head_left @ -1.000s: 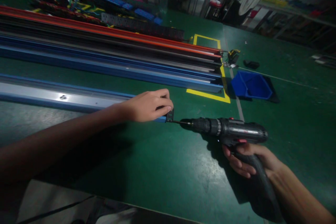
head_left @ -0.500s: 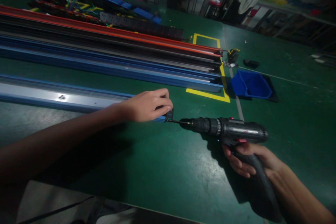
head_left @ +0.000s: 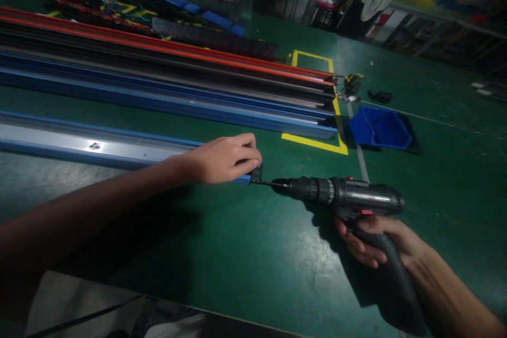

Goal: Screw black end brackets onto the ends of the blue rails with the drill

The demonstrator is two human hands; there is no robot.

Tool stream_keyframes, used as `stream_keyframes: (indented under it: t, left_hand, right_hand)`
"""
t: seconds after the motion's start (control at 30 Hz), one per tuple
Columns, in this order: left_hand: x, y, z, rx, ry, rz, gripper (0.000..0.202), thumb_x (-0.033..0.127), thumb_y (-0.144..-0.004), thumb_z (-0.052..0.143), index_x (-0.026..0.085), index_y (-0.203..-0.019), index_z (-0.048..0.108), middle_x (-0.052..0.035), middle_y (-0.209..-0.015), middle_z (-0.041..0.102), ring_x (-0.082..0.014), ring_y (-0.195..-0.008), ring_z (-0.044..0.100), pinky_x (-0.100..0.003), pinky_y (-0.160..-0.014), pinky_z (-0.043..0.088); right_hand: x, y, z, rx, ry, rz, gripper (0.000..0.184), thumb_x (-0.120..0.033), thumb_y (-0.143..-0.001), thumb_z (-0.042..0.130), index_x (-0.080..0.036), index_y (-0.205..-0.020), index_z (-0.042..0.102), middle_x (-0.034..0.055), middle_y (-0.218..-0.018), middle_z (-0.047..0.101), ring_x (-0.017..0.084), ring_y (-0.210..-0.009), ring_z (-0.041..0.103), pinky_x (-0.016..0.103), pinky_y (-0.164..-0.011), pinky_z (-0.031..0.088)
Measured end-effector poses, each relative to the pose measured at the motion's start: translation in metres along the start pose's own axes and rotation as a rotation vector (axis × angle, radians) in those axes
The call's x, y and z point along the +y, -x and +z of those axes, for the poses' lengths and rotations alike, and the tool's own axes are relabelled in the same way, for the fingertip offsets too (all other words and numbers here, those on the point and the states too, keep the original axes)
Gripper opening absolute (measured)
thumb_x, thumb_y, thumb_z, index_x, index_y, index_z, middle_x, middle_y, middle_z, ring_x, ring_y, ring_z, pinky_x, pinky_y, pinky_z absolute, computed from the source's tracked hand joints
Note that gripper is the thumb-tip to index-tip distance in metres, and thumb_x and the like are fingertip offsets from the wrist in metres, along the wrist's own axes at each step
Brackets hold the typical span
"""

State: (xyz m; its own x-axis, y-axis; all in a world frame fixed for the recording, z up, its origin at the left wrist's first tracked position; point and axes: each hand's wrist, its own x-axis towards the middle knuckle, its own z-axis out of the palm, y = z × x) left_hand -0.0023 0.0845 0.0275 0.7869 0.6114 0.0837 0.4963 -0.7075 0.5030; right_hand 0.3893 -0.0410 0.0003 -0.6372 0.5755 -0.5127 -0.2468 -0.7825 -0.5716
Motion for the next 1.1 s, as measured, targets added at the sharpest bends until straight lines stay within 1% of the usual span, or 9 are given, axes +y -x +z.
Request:
stream_keyframes:
  t: [0.2,0.4,0.6,0.83,1.1]
  left_hand:
    - [-0.0002,-0.0001,0.0000,-0.004,-0.003,-0.003,0.038,0.039,-0.107,0.041,0.022,-0.109,0.075,-0.0065,-0.112,0.060,-0.0170,-0.095,0.063,-0.033,-0.092,0.048]
    - [-0.0006,-0.0002,0.0005,-0.006,-0.016,-0.003,0.038,0.039,-0.107,0.041,0.022,-0.110,0.075,-0.0065,-0.111,0.060,-0.0163,-0.094,0.063,-0.032,-0.091,0.049]
    - [-0.0011,-0.0002,0.0012,0.003,-0.026,0.004,0.038,0.039,-0.107,0.041,0.022,-0.109,0.075,-0.0065,-0.111,0.060,-0.0162,-0.093,0.063,-0.032,-0.090,0.049]
    - [0.0002,-0.0003,0.0004,0.001,-0.018,-0.007,0.039,0.039,-0.106,0.040,0.022,-0.110,0.075,-0.0069,-0.111,0.061,-0.0166,-0.093,0.063,-0.033,-0.091,0.049]
    - [-0.0015,0.0001,0.0011,-0.001,-0.018,-0.002,0.038,0.039,-0.107,0.040,0.023,-0.109,0.075,-0.0062,-0.111,0.060,-0.0166,-0.094,0.063,-0.032,-0.091,0.048]
  right_hand:
    - [-0.0013,-0.0005,0.0004,0.022,-0.002,0.016,0.030,-0.032,-0.083,0.075,-0.008,-0.100,0.079,0.0064,-0.070,0.068,0.004,-0.040,0.045,0.018,-0.044,0.049]
    - [-0.0019,-0.0016,-0.0010,-0.037,-0.020,0.021,0.031,-0.030,-0.083,0.073,-0.008,-0.103,0.079,0.0093,-0.073,0.071,0.005,-0.041,0.049,0.018,-0.046,0.051]
    - [-0.0028,-0.0025,-0.0009,-0.056,-0.016,0.002,0.031,-0.030,-0.084,0.071,-0.008,-0.105,0.079,0.0133,-0.078,0.074,0.007,-0.042,0.053,0.020,-0.047,0.053]
    - [-0.0017,-0.0028,0.0013,-0.057,-0.011,-0.014,0.032,-0.030,-0.084,0.072,-0.006,-0.103,0.079,0.0140,-0.079,0.074,0.007,-0.042,0.054,0.019,-0.047,0.052]
    - [-0.0037,-0.0028,0.0011,-0.031,-0.019,0.007,0.031,-0.028,-0.082,0.072,-0.006,-0.102,0.078,0.0139,-0.078,0.073,0.008,-0.042,0.054,0.021,-0.046,0.051]
